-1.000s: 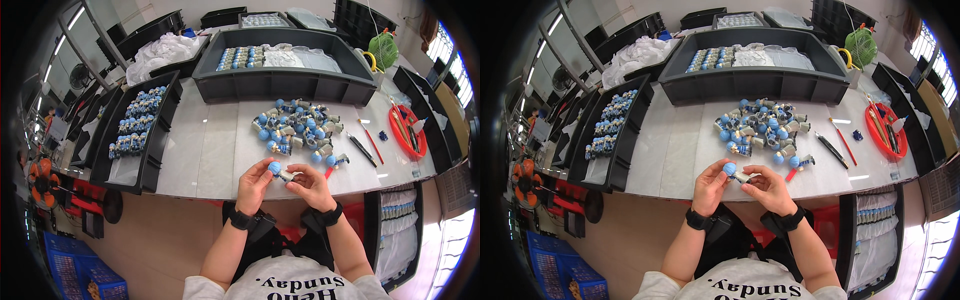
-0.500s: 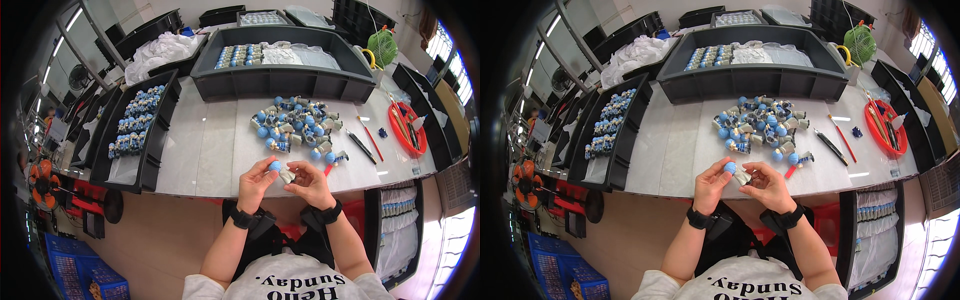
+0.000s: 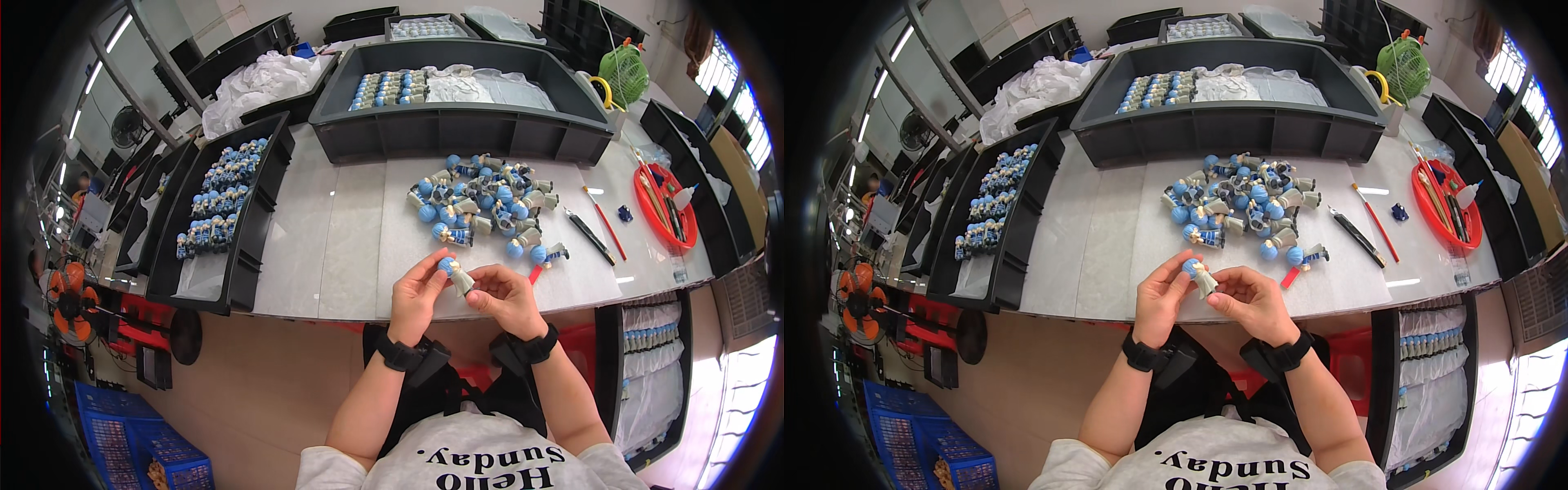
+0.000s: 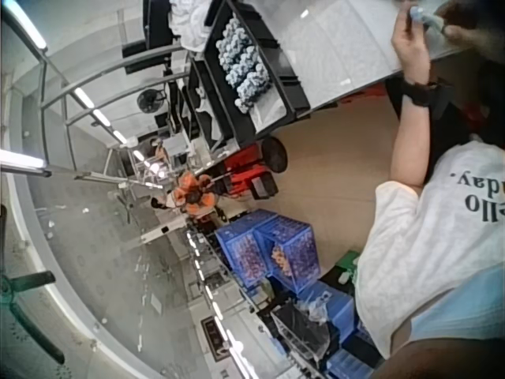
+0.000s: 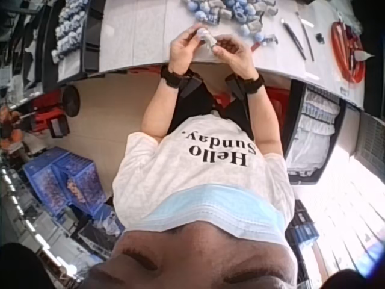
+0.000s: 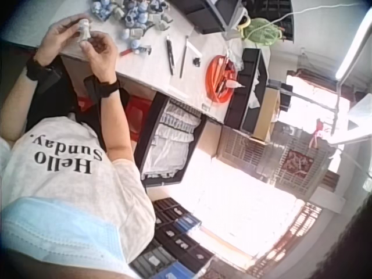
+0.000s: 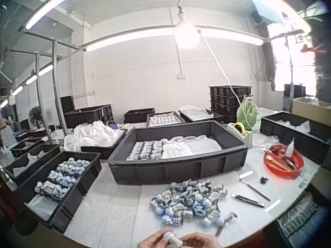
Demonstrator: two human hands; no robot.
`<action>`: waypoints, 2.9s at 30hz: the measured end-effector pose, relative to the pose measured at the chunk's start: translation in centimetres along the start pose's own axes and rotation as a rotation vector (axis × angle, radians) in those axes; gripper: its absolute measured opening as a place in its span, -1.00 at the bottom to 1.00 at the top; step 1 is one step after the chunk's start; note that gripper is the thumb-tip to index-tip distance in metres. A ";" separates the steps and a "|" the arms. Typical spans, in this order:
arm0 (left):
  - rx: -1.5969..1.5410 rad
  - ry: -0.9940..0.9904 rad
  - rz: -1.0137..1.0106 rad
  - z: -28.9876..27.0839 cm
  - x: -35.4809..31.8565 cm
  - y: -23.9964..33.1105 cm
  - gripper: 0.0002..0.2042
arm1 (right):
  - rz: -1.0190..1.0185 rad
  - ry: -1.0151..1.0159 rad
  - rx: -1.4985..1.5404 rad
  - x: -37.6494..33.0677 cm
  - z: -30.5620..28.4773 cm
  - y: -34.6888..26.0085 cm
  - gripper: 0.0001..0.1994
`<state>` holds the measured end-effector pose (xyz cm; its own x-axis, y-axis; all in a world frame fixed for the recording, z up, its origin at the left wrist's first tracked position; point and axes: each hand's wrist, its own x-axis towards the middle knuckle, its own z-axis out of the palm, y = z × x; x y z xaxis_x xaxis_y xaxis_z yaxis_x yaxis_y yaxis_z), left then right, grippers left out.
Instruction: The person assembles small, blue and white miniature figures by hand. They pick up individual components from a tray and the table, connect them together, and place the completed figures into a black tray. The process is repetitive and involves handling multiple small parts.
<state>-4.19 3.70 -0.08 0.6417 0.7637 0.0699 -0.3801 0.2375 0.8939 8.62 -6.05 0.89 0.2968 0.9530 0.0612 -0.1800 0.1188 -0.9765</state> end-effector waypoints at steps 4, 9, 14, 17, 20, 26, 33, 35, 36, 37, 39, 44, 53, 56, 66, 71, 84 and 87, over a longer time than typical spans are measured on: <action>0.237 -0.012 0.003 0.4 -0.2 -0.1 -0.74 | -0.002 -0.013 0.040 -0.1 -0.7 0.2 -0.71; 0.159 0.026 -0.073 0.1 0.1 0.3 -0.73 | -0.020 -0.010 0.097 0.0 -0.7 0.1 -0.69; 0.149 0.035 -0.108 0.1 0.1 0.6 -0.72 | 0.002 -0.012 0.101 0.0 -0.5 -0.2 -0.67; 0.149 0.034 -0.118 0.0 0.1 0.6 -0.72 | 0.010 -0.007 0.107 0.0 -0.4 -0.2 -0.68; 0.136 0.037 -0.130 0.1 0.1 0.7 -0.72 | 0.018 -0.003 0.099 0.0 -0.4 -0.2 -0.69; 0.082 0.025 -0.044 0.5 -0.1 0.1 -0.76 | 0.010 0.004 0.067 -0.5 -0.7 -0.5 -0.69; -0.008 0.022 -0.006 -1.1 -0.6 0.1 -0.74 | -0.046 0.027 -0.050 0.2 0.8 0.9 -0.68; 0.003 0.030 -0.037 -1.4 -0.4 -0.7 -0.74 | -0.037 0.066 -0.104 0.4 0.3 2.0 -0.67; 0.012 0.002 -0.058 -0.5 0.2 -1.2 -0.74 | -0.034 0.115 -0.142 0.0 -0.7 1.8 -0.68; 0.000 0.006 -0.022 -0.4 -0.1 -0.8 -0.76 | -0.081 0.102 -0.156 -0.2 -0.3 1.4 -0.68; -0.024 -0.011 0.049 0.6 -0.9 0.6 -0.80 | -0.138 0.077 -0.147 -0.7 0.4 -0.1 -0.69; -0.077 -0.047 0.068 0.3 -1.0 0.6 -0.85 | -0.071 0.041 -0.113 -1.0 0.7 0.1 -0.72; -0.128 -0.038 0.121 -1.2 -0.2 -2.2 -0.85 | -0.146 0.038 -0.173 -0.8 0.2 0.8 -0.73; -0.168 -0.023 0.078 -1.1 0.0 -2.2 -0.84 | -0.173 0.045 -0.187 -0.6 -0.1 1.1 -0.73; -0.055 -0.035 0.077 -1.1 -0.8 -1.5 -0.83 | -0.283 0.058 -0.223 -0.5 0.4 1.8 -0.77; -0.137 -0.004 0.054 -3.0 0.4 -3.1 -0.83 | -0.054 0.054 -0.018 -0.9 0.5 0.8 -0.79; 0.128 0.017 0.022 -1.3 0.0 -0.6 -0.79 | -0.120 0.852 -0.722 -19.5 -19.2 -9.3 -0.78; 0.130 0.013 0.018 0.6 -1.2 0.6 -0.84 | 0.113 1.193 -0.918 -26.6 -23.8 -9.2 -0.73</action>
<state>-4.75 2.57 0.68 0.6266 0.7751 0.0818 -0.3018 0.1445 0.9424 24.72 -39.17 3.30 0.9688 0.1128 0.2209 0.2448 -0.5777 -0.7787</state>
